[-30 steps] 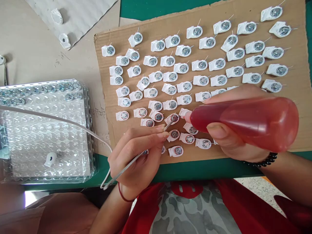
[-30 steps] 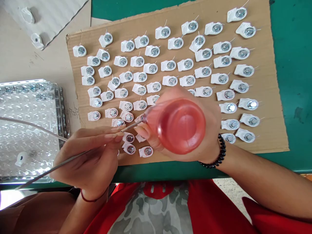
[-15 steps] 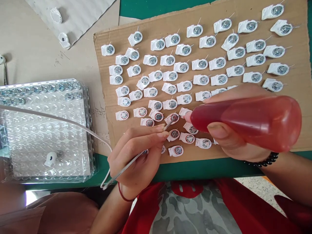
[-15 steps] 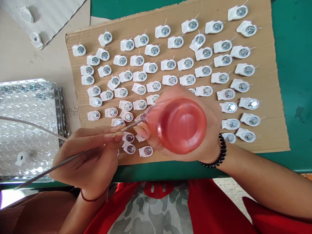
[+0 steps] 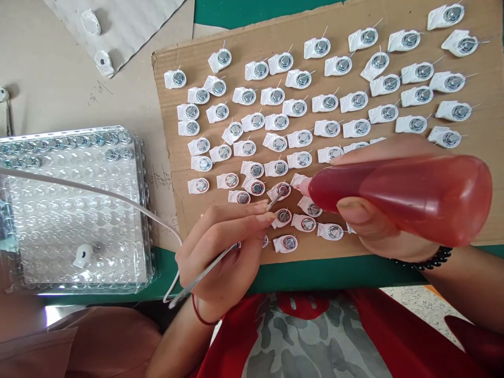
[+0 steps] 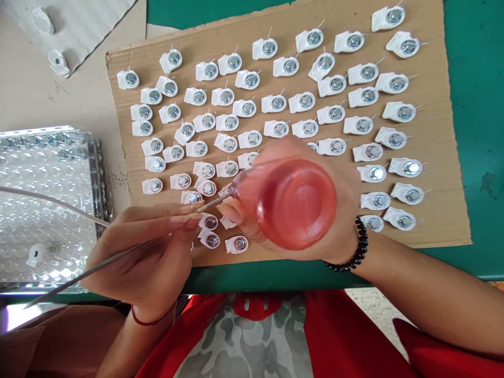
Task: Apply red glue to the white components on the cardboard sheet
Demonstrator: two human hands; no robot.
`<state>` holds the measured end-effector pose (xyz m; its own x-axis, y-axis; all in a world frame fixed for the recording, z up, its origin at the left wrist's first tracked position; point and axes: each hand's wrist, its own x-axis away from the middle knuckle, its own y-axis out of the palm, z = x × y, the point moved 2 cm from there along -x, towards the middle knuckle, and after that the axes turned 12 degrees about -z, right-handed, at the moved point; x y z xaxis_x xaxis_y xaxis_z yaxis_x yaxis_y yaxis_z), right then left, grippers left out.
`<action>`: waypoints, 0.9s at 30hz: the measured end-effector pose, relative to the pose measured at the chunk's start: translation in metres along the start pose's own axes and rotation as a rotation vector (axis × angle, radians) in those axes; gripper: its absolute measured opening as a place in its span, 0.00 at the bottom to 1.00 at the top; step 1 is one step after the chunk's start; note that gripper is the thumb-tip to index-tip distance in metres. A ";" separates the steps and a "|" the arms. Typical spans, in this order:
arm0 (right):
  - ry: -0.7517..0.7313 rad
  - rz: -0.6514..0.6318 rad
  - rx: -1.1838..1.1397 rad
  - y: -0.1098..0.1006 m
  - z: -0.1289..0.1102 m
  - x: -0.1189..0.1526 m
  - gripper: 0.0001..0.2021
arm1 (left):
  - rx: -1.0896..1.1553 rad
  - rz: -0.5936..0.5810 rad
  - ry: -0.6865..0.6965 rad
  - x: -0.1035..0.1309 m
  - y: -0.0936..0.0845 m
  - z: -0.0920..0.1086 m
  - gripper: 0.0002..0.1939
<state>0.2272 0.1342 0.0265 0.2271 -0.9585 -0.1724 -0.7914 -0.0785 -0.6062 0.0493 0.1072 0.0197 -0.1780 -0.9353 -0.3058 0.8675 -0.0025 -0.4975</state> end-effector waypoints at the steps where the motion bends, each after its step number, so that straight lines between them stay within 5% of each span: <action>1: -0.005 -0.002 0.008 -0.001 0.000 0.000 0.17 | 0.004 -0.003 0.002 0.000 0.000 0.000 0.15; 8: 0.045 -0.069 0.049 -0.003 0.001 -0.003 0.21 | -0.019 0.010 -0.003 -0.001 -0.001 0.000 0.14; 13: 0.008 -0.004 0.045 -0.002 0.000 -0.001 0.20 | -0.023 0.014 0.002 0.000 0.000 0.000 0.14; 19: 0.153 -0.067 0.067 0.000 0.003 -0.001 0.27 | 0.007 0.007 0.005 0.000 0.000 0.000 0.16; 27: 0.145 0.022 0.040 0.001 0.006 0.002 0.24 | 0.019 0.004 -0.015 0.000 0.000 0.002 0.15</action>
<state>0.2302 0.1335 0.0206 0.1238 -0.9896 -0.0737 -0.7716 -0.0493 -0.6342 0.0504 0.1066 0.0211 -0.1679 -0.9406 -0.2952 0.8770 -0.0057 -0.4805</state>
